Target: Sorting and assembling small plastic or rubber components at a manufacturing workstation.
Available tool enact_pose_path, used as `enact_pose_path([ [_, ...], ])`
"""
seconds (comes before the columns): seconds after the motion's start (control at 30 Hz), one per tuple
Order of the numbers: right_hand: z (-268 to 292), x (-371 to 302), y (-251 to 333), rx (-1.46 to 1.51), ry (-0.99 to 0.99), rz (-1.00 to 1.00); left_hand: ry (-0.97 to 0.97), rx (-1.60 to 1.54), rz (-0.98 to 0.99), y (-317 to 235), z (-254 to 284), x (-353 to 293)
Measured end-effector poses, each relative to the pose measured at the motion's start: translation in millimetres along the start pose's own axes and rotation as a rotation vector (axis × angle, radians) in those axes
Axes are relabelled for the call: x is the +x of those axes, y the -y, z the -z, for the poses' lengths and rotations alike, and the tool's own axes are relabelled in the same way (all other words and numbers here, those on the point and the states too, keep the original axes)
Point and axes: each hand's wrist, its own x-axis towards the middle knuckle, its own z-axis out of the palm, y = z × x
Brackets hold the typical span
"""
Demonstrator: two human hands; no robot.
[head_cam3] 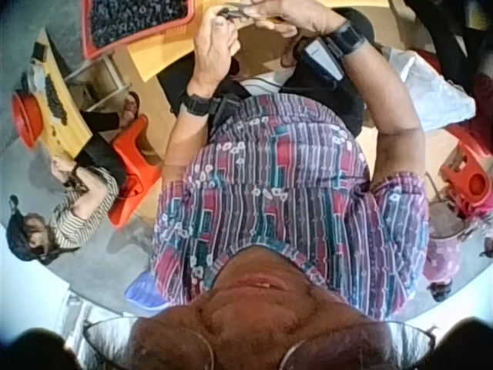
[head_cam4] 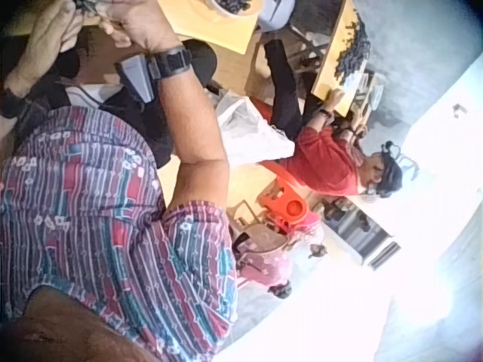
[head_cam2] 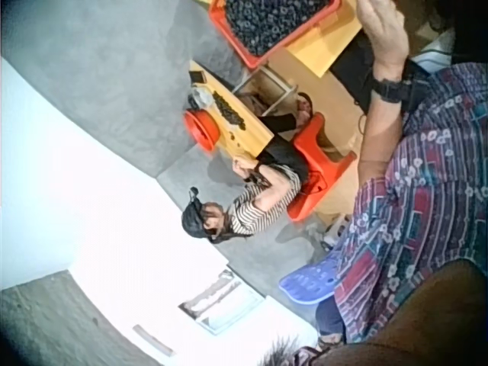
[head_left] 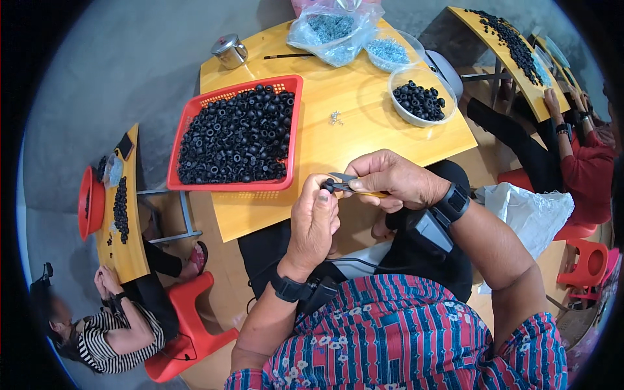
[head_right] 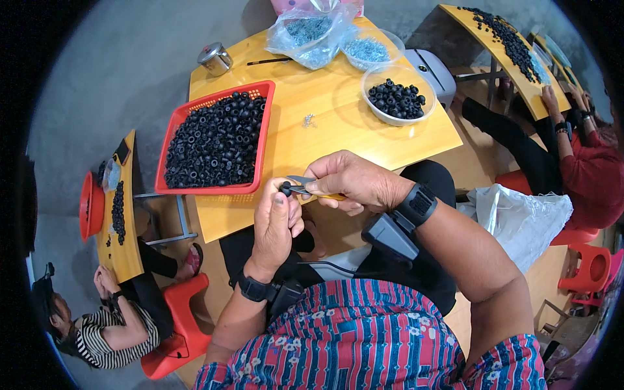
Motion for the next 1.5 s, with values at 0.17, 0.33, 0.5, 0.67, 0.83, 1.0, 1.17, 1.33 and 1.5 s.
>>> enact_pose_path([
  [0.17, -3.2, 3.2, -7.2, -0.006, -0.058, 0.013, -0.017, -0.062, 0.040, 3.4, 4.9, 1.2],
  [0.33, -17.3, -6.3, -6.8, -0.237, -0.250, 0.140, -0.059, -0.341, 0.122, 12.3, 4.2, -1.6],
  [0.5, -29.2, -6.8, -15.4, -0.515, -0.428, 0.370, -0.078, -0.384, 0.140, 11.9, 1.8, -3.5],
  [0.67, -40.8, -9.7, -13.8, -0.672, -0.497, 0.431, -0.109, -0.431, 0.152, 12.9, 1.5, -6.8],
  [0.83, -41.1, -9.8, -15.6, -0.707, -0.509, 0.429, -0.110, -0.513, 0.187, 12.3, 1.0, -8.1],
  [1.0, -42.1, -9.7, -16.5, -0.779, -0.523, 0.481, -0.118, -0.538, 0.218, 10.7, 0.4, -8.3],
  [1.17, -41.3, -8.4, -16.7, -0.884, -0.547, 0.508, -0.108, -0.509, 0.197, 12.1, 1.3, -7.6],
  [1.33, -37.9, -5.2, -21.1, -0.977, -0.581, 0.586, -0.103, -0.463, 0.175, 14.6, 0.3, -5.7],
  [1.5, -38.1, -5.4, -21.3, -1.010, -0.595, 0.587, -0.095, -0.450, 0.161, 16.8, 0.7, -6.2],
])
